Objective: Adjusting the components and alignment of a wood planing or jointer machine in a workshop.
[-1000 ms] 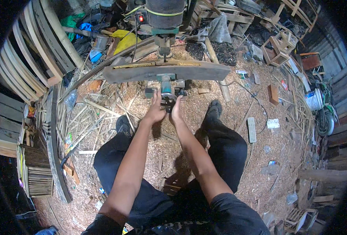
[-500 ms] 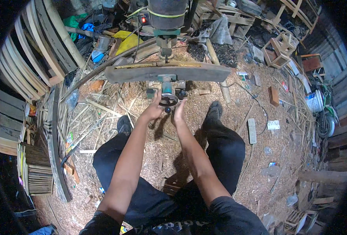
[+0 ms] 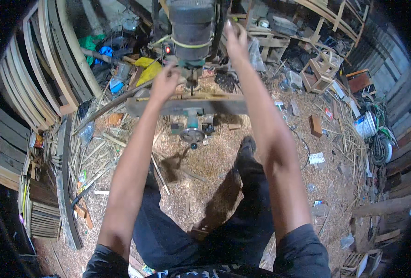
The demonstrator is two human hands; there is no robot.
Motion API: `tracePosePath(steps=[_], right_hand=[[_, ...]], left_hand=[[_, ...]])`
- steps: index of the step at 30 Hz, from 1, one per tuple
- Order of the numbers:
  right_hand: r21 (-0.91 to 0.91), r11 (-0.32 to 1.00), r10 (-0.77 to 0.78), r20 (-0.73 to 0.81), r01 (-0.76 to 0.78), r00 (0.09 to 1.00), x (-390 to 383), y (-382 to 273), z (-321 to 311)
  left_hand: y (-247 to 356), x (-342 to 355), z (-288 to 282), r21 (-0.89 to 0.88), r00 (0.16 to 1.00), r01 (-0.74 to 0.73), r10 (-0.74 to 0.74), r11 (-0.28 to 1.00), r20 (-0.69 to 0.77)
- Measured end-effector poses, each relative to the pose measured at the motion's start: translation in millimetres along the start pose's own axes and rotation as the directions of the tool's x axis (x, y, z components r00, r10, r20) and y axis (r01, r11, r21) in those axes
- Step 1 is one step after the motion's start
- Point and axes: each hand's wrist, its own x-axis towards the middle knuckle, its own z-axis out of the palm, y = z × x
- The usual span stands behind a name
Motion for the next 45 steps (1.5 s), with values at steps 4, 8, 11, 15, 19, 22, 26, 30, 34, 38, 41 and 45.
tracePosePath(steps=[4,8,11,15,19,22,26,30,34,38,41,45], right_hand=[[-0.066,0.982,-0.182,-0.086,0.177,0.98,65,-107,45],[-0.094,0.867,-0.484,0.065,0.489,0.872,174,-113,33],[0.07,0.949,-0.313,0.065,0.309,0.947,200,-105,14],[0.202,0.96,-0.206,0.041,0.194,0.978,105,-93,38],[0.29,0.938,-0.222,0.079,0.19,0.972,31,-89,7],[0.304,0.911,-0.31,0.059,0.279,0.949,-62,-57,-15],[0.364,0.894,-0.287,0.018,0.261,0.958,-183,-7,-35],[0.404,0.914,-0.008,-0.06,0.032,0.998,-249,71,-49],[-0.114,0.992,0.052,0.052,-0.046,0.997,-229,38,-47],[-0.349,0.891,-0.26,0.135,0.291,0.956,-167,-41,-40],[-0.369,0.891,-0.227,0.142,0.264,0.964,-94,-76,-31],[-0.348,0.855,-0.394,0.047,0.385,0.918,-99,-75,-23]], left_hand=[[72,64,-31,0.26,0.797,-0.455,0.52,0.851,-0.306],[113,98,-14,0.426,0.794,-0.515,0.601,0.744,-0.09],[122,108,-8,0.415,0.828,-0.554,0.528,0.721,0.187],[90,85,-33,0.45,0.875,-0.483,0.438,0.751,0.209],[67,52,-23,0.44,0.877,-0.481,0.419,0.758,0.236],[38,11,-18,0.372,0.918,-0.39,0.323,0.842,0.231],[-16,-39,-10,0.254,0.966,-0.23,0.187,0.94,0.18],[-31,-84,12,0.235,0.972,0.024,-0.077,0.972,0.222],[-66,-117,14,0.277,0.966,0.047,-0.114,0.96,0.231],[-58,-124,12,0.271,0.929,0.136,-0.218,0.953,0.298],[-48,-128,17,0.283,0.902,0.142,-0.242,0.948,0.358],[-56,-126,16,0.242,0.909,0.128,-0.211,0.962,0.359]])
